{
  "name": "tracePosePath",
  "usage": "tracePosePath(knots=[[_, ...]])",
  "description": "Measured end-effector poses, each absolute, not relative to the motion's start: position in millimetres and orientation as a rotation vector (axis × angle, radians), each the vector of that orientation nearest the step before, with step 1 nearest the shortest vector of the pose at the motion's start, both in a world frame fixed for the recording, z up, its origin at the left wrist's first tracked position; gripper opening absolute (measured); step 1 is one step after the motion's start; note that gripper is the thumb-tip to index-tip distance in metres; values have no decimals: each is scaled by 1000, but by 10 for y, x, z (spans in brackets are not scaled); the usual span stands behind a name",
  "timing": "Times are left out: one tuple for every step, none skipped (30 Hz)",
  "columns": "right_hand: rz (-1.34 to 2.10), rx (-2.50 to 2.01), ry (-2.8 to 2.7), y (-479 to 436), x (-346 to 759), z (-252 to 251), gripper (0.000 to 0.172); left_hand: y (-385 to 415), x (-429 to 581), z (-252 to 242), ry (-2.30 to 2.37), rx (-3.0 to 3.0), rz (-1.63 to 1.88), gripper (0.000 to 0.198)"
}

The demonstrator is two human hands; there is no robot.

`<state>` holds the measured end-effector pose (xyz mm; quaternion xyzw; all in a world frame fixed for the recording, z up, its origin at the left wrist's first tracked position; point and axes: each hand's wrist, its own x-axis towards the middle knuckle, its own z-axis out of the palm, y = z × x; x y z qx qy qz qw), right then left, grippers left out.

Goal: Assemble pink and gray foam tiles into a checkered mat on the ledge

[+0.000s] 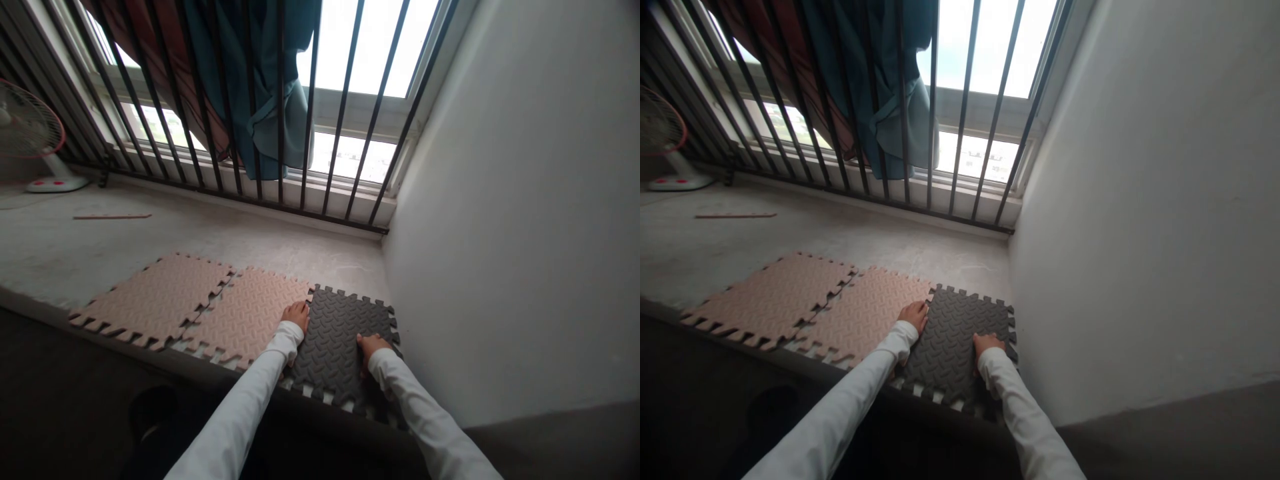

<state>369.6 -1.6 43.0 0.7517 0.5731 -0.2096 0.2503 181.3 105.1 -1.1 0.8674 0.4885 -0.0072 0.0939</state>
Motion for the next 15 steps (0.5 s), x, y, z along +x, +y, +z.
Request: tracePosePath(knots=[[-573,2042,1558,-15,3693,436,113,1024,1811,-25,1457,2574,-5,43],[-576,2038,1557,-14,3690,442,113,1010,1813,-36,1468,2573,15,46],[-579,2035,1556,-12,3688,446,113,1008,1820,-45,1482,2567,39,49],[-581,2034,1554,-11,3687,448,113,1018,1831,-50,1501,2556,62,51],[-582,2033,1553,-10,3686,449,113,1039,1845,-51,1521,2542,81,52],[-582,2033,1551,-11,3684,450,113,1068,1861,-47,1543,2526,91,52],[-579,2033,1545,-13,3683,450,114,1100,1880,-40,1563,2510,92,52],[-573,2034,1539,-16,3680,451,114,1134,1900,-29,1579,2496,86,51],[-568,2034,1531,-20,3677,452,115,1166,1921,-17,1588,2486,72,49],[-564,2033,1525,-24,3674,455,115,1195,1942,-4,1592,2478,54,48],[-562,2031,1519,-28,3670,458,115,1221,1963,8,1596,2473,37,46],[-560,2027,1514,-31,3666,462,116,1243,1984,18,1599,2469,22,45],[-559,2021,1510,-32,3662,467,116,1262,2004,24,1601,2468,10,44],[-558,2015,1502,-32,3658,471,116,1282,2024,28,1603,2468,4,43],[-555,2011,1493,-31,3656,476,116,1302,2044,28,1607,2466,3,43]])
